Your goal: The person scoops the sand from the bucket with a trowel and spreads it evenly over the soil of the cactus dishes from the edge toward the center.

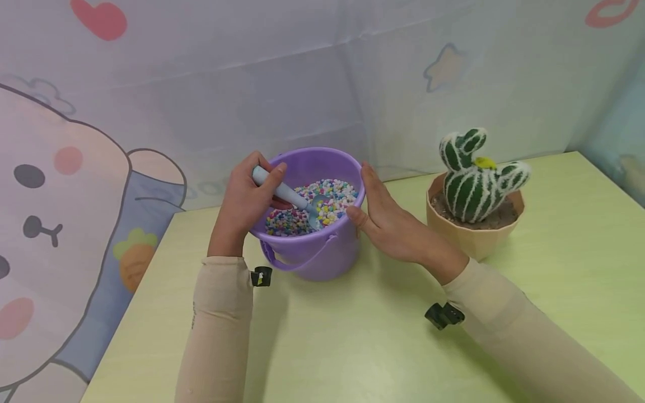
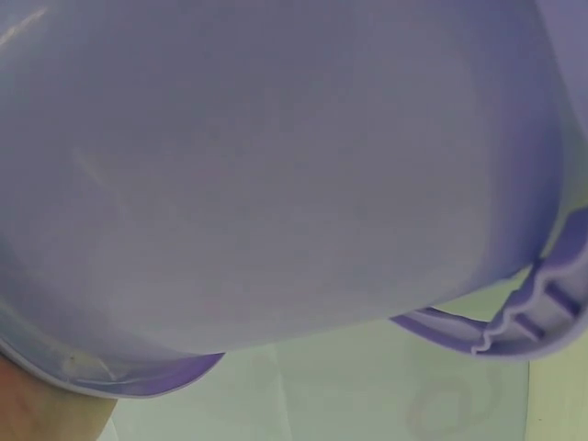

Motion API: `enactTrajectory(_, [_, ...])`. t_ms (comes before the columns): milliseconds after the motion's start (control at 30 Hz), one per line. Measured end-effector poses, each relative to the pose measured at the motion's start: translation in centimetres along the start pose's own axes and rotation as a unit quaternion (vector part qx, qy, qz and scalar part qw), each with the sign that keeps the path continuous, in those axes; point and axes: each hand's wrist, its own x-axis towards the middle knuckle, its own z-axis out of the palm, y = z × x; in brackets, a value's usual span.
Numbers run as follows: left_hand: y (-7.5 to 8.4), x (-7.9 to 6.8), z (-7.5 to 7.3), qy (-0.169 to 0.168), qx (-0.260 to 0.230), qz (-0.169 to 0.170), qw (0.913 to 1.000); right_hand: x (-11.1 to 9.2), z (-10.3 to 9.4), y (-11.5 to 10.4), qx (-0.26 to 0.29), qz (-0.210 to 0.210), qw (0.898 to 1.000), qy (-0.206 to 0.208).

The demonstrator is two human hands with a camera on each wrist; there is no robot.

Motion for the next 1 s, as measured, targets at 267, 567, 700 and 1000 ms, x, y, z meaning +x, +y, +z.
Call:
enactTrajectory(267, [-0.1,-0.02,-0.04,-0.005,0.003,0.003,1.0,-0.13,-0.09,0.02,0.002,0.001,1.0,-0.005])
enactTrajectory(567, [0.0,0.03,0.04,0.002,0.002,-0.003,1.0,-0.12,-0.06,0.0,0.003,-0.007,1.0,0.002])
enactTrajectory(700, [0.03,0.01,0.0,0.002,0.012,-0.003,0.9999,-0.1,-0.06,-0.02,0.004,-0.007,1.0,0.002])
enactTrajectory(1000, [0.18,-0.06,0.01,0.004,0.008,-0.011,0.9999,-0.04,0.02,0.14,0.003,-0.009,1.0,0.002])
